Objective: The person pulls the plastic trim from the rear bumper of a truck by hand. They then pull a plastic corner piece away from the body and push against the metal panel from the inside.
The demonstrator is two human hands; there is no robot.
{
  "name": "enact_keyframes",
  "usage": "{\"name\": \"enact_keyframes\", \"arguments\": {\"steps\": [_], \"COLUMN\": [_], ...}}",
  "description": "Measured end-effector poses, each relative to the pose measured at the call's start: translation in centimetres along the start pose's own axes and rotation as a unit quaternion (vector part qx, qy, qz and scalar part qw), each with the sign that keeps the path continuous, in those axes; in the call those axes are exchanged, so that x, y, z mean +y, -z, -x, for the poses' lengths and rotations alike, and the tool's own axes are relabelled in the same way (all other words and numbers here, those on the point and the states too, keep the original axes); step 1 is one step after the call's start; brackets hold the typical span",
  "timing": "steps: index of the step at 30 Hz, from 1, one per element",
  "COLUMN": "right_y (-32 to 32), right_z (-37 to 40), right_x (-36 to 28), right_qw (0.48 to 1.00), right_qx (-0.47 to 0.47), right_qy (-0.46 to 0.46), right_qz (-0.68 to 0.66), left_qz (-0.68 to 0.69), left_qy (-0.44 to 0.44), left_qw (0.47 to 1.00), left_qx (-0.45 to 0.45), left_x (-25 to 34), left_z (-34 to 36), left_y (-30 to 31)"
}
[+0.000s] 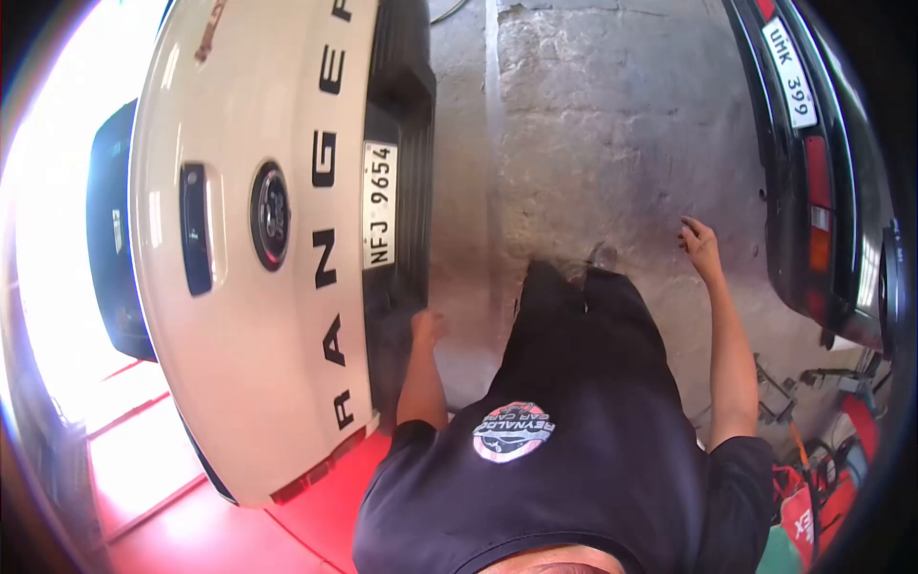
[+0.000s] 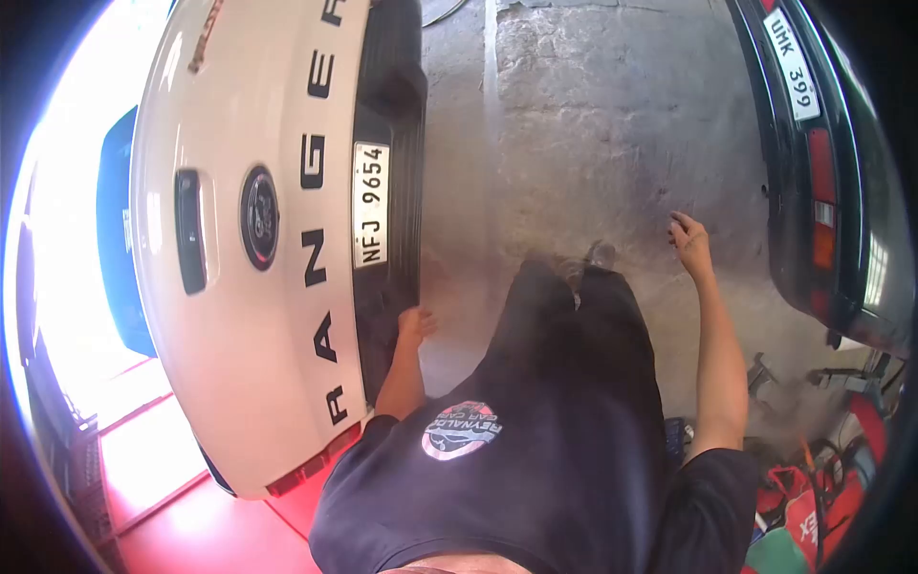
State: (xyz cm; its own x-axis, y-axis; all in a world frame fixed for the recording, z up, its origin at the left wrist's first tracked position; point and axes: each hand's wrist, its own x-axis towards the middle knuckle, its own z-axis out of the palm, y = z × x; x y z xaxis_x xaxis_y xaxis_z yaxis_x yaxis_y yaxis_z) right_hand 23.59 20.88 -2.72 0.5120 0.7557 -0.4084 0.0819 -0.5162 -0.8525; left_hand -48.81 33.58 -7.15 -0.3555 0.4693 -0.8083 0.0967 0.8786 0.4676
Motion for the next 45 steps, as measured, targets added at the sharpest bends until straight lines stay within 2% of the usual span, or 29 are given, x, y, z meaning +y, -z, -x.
{"name": "enact_keyframes", "arguments": {"steps": [1,3,4,5,6,7,8,10,11,13,14,15,16,18,20,21,25,28,30,32,34,36,39,42,45], "right_y": [0.4,0.7,0.8,0.6,0.6,1.1,1.0,0.1,-0.5,-1.7,-2.4,-3.6,-5.0,-7.1,-9.4,-10.1,-10.9,-9.2,-8.5,-7.4,-7.2,-7.4,-7.6,-6.8,-4.2], "right_z": [-0.1,0.7,1.8,3.3,4.9,7.1,8.9,10.9,11.7,11.4,11.6,10.1,7.7,3.5,-1.5,-3.4,-9.2,-10.8,-10.7,-10.7,-10.1,-9.9,-11.1,-14.6,-20.5], "right_x": [1.8,7.8,10.4,13.4,18.8,19.6,19.7,18.0,16.6,12.8,10.8,8.9,7.1,2.3,-3.6,-4.2,-6.5,-9.5,-9.5,-8.8,-6.9,-6.0,-6.4,-6.3,-6.8], "right_qw": [1.0,0.995,0.991,0.987,0.982,0.974,0.963,0.919,0.914,0.887,0.88,0.891,0.902,0.933,0.936,0.946,0.965,0.96,0.951,0.943,0.92,0.909,0.91,0.906,0.916], "right_qx": [0.004,0.002,-0.011,-0.025,-0.038,-0.043,-0.047,0.011,0.009,0.075,0.068,0.074,0.084,0.072,0.075,0.061,0.045,0.082,0.097,0.117,0.13,0.116,0.082,0.037,0.016], "right_qy": [-0.009,-0.051,-0.083,-0.114,-0.145,-0.196,-0.248,-0.391,-0.401,-0.455,-0.47,-0.447,-0.418,-0.344,-0.332,-0.306,-0.253,-0.257,-0.277,-0.288,-0.353,-0.38,-0.395,-0.405,-0.39], "right_qz": [-0.005,0.086,0.1,0.114,0.113,0.106,0.099,0.053,0.053,-0.015,-0.008,-0.039,-0.073,-0.075,-0.087,-0.087,-0.057,-0.082,-0.097,-0.117,-0.113,-0.126,-0.097,-0.117,-0.089], "left_qz": [-0.119,-0.299,-0.512,-0.542,-0.542,-0.58,-0.619,-0.648,-0.649,-0.666,-0.691,-0.71,-0.71,-0.787,-0.798,-0.805,-0.8,-0.797,-0.805,-0.809,-0.812,-0.822,-0.823,-0.823,-0.82], "left_qy": [-0.029,-0.058,-0.222,-0.31,-0.349,-0.383,-0.368,-0.459,-0.499,-0.523,-0.517,-0.521,-0.523,-0.509,-0.509,-0.51,-0.535,-0.526,-0.473,-0.46,-0.45,-0.409,-0.42,-0.402,-0.415], "left_qw": [0.991,0.95,0.829,0.78,0.765,0.719,0.693,0.606,0.571,0.524,0.496,0.463,0.461,0.343,0.32,0.302,0.271,0.293,0.351,0.358,0.364,0.387,0.372,0.394,0.389], "left_qx": [-0.047,-0.066,-0.044,-0.043,-0.014,-0.002,0.023,0.048,0.061,0.087,0.094,0.104,0.1,0.062,0.034,0.018,-0.008,-0.054,-0.073,-0.073,-0.065,-0.086,-0.09,-0.079,-0.067], "left_x": [2.9,10.2,13.9,18.0,22.2,27.1,31.8,39.2,42.9,49.8,52.4,55.6,58.8,62.7,64.3,64.9,64.9,65.7,66.4,66.7,67.5,67.7,68.0,68.2,67.8], "left_z": [-0.1,-1.3,-2.4,-2.0,-0.4,1.3,2.9,0.1,-1.4,-4.7,-6.0,-7.0,-7.5,-8.8,-10.3,-10.9,-12.8,-12.3,-11.0,-10.6,-10.9,-11.7,-10.8,-9.2,-8.5], "left_y": [-2.9,-10.0,-13.0,-16.3,-19.8,-23.0,-26.1,-30.0,-31.5,-33.7,-34.1,-35.1,-35.6,-35.9,-36.0,-36.2,-36.6,-37.6,-38.6,-39.3,-39.9,-40.0,-40.1,-39.6,-38.3]}}
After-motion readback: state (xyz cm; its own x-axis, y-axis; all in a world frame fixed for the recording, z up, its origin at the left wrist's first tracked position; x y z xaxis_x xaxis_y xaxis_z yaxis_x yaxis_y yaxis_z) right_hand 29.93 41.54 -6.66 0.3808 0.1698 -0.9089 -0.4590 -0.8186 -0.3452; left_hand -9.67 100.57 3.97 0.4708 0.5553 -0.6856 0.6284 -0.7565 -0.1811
